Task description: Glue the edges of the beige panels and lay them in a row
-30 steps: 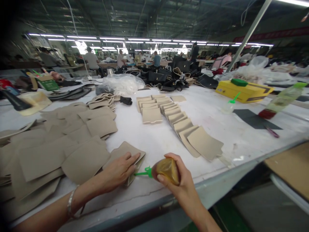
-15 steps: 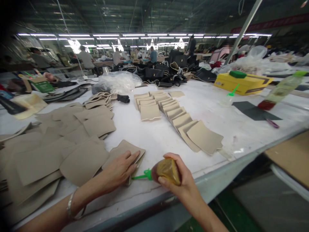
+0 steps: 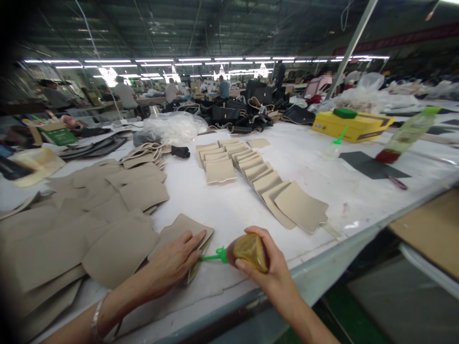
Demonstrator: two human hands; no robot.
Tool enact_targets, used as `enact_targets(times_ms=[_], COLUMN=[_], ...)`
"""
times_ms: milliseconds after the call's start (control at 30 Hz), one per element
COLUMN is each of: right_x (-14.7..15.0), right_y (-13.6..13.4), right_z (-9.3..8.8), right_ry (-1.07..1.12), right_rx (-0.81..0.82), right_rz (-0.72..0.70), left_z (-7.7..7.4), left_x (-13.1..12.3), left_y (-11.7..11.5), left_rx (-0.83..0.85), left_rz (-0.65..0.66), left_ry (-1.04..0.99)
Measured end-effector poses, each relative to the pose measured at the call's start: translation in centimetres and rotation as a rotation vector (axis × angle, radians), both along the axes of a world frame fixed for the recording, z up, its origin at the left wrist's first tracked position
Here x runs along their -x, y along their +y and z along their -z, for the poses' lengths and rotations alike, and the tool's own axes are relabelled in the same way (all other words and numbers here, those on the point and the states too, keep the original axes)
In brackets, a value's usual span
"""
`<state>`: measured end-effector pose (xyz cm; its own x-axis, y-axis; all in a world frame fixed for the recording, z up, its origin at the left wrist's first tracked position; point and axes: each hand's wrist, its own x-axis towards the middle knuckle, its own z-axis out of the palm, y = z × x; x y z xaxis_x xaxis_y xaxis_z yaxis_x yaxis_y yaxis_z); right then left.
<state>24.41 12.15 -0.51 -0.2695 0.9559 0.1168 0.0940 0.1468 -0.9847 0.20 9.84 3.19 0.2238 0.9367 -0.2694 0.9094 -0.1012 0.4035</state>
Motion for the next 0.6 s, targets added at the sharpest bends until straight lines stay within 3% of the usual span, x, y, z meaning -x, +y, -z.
enact_targets(times_ms=[267,467,600], right_x=[-0.5,-0.5,-0.5], right_y=[3.0,1.7,2.3], right_z=[0.5,0.1,0.0], right_ry=[-0.042,0.007,-0.034], right_rx=[-0.208,-0.077,-0.145], right_rz=[0.144,0.006,0.077], left_z=[0.5,0.3,0.1], left_x=[0.3,0.2,0.2], left_y=[0.3,0.2,0.2], left_rx=[0.007,0.014,0.009], left_rz=[0.022,0.014,0.014], left_ry=[0.007,-0.023,-0.021])
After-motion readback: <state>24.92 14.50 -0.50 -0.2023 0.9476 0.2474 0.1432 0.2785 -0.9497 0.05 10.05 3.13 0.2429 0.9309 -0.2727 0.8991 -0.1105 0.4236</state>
